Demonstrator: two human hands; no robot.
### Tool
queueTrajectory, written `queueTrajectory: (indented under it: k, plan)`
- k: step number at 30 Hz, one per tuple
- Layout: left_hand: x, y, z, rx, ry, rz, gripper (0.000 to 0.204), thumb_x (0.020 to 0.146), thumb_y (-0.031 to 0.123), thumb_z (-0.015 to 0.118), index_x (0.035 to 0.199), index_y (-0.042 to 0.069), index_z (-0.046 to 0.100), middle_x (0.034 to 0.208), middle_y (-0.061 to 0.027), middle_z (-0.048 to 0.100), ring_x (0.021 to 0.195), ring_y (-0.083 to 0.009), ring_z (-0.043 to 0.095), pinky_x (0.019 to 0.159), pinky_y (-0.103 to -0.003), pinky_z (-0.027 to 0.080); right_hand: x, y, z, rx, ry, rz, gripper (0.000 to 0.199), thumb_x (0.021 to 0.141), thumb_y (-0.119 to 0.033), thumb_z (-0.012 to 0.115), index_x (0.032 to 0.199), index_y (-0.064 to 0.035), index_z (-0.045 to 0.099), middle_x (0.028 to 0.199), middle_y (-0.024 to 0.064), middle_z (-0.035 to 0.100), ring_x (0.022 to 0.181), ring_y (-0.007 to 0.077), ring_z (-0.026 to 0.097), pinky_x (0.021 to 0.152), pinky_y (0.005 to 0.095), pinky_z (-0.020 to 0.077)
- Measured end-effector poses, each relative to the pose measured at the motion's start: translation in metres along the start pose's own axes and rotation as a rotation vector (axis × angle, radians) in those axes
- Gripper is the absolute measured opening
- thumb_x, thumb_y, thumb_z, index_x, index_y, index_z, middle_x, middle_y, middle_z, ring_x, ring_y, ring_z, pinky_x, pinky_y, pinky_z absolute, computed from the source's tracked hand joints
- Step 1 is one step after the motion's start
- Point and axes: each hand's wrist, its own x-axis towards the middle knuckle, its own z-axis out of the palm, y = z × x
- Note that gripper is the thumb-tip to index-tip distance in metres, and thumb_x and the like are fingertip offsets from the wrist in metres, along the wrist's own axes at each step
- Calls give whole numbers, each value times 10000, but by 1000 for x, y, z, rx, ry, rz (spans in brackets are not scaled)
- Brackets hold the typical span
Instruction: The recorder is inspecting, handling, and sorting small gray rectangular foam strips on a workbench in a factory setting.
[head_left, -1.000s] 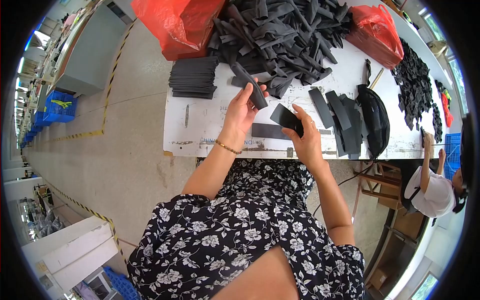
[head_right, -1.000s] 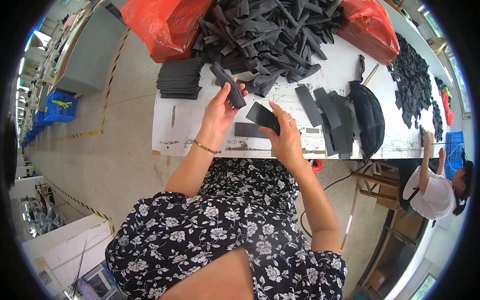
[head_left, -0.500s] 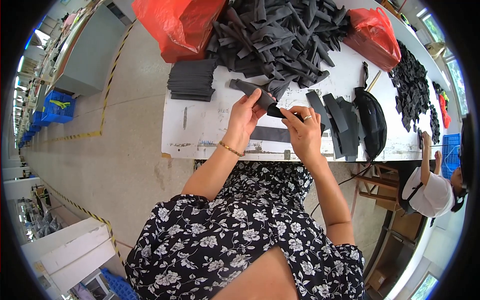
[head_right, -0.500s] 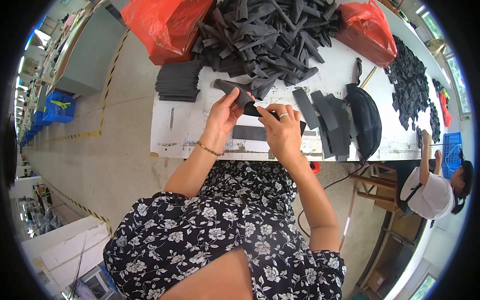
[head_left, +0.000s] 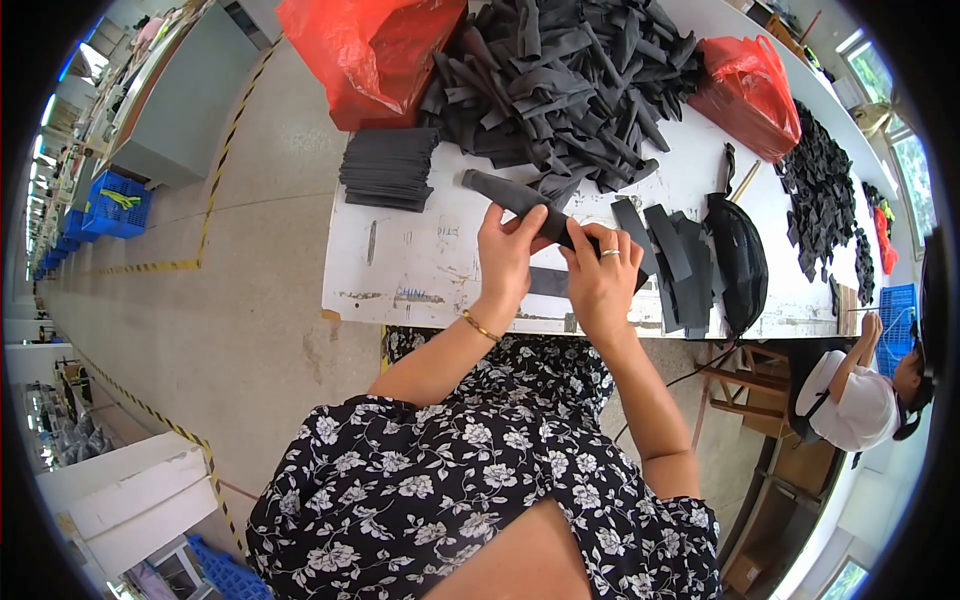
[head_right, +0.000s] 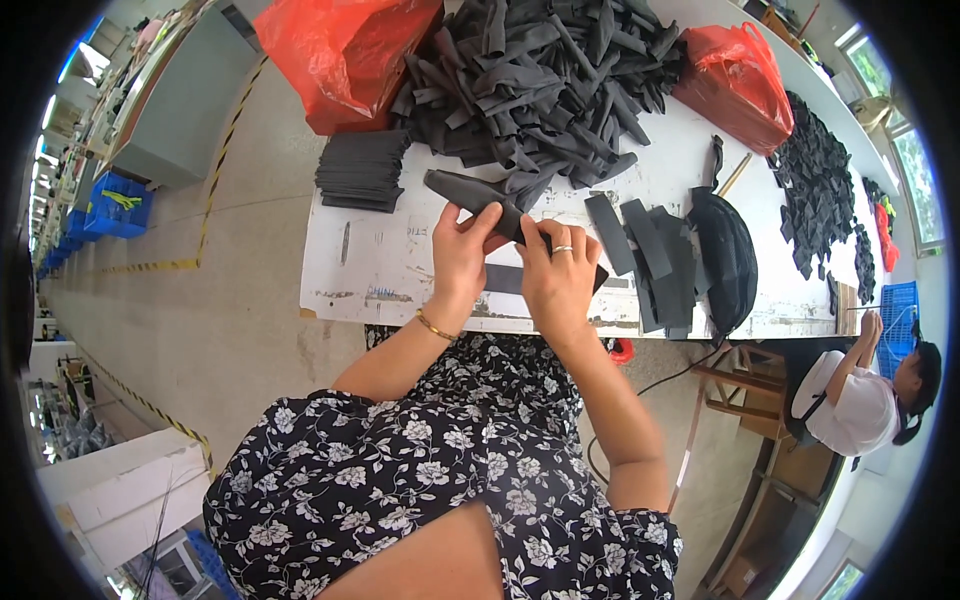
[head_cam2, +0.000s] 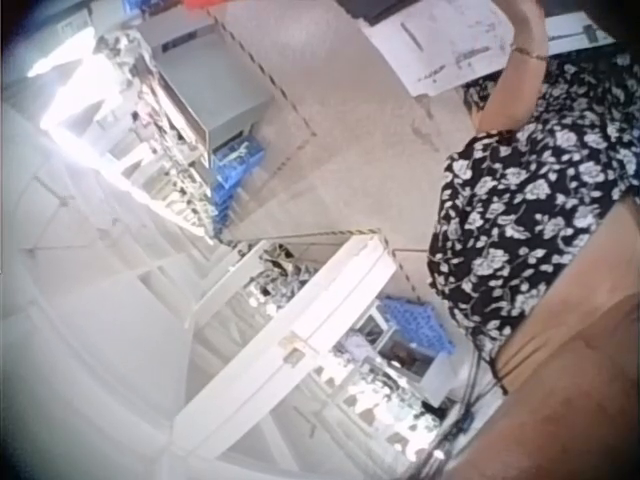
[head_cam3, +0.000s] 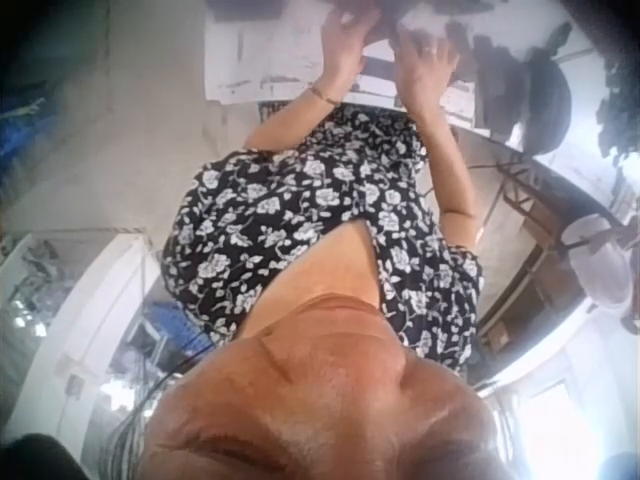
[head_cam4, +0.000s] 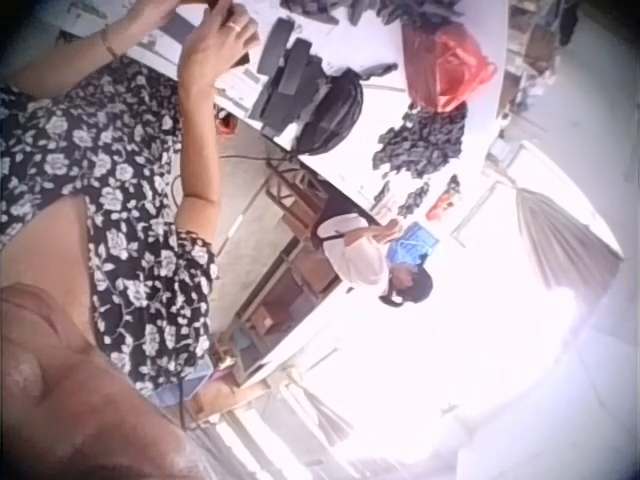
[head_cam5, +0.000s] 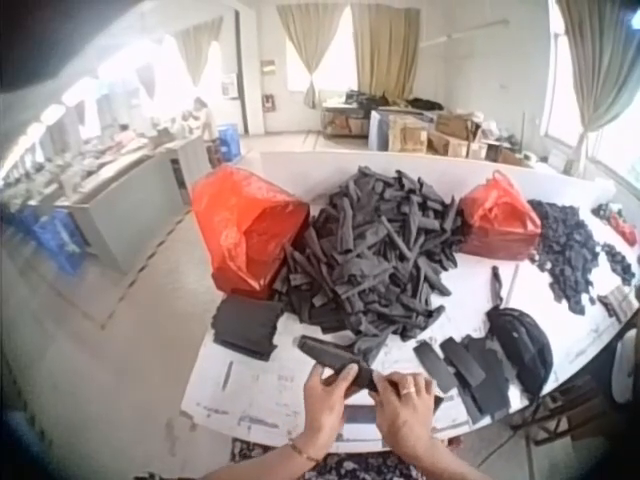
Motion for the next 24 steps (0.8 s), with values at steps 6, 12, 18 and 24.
queueTrajectory:
  k: [6,12,18,24]
  plan:
    - [-2,9,9,-132,-145,4,285,919,166,640,1129,2,538,945,-104,672,926,-196,656,817,-319,544,-4,-13,10,401,-5,207,551,740,-89,757,1233,-36,519,1086,155,567,1023,347,533,884,442,411]
    - [7,-3,-4,-212,-371,-105,285,988,247,528,1113,-5,578,977,-143,683,1070,-269,625,956,-363,473,-31,2,6,463,-175,250,463,659,20,727,1068,-18,512,1062,183,554,995,387,561,811,446,491]
    - [-1,-15,0,-321,-267,-196,307,973,286,553,1081,4,611,1025,-125,686,1042,-212,623,921,-341,477,-13,-3,5,490,-179,197,379,703,20,712,1029,-24,524,1025,188,546,931,387,572,769,444,498]
    - [-7,-19,7,-371,-315,-247,300,980,279,532,1120,15,569,1129,-159,660,1083,-238,605,989,-377,449,-6,5,8,566,-138,131,219,771,37,688,944,1,558,1013,152,600,762,278,602,679,353,507]
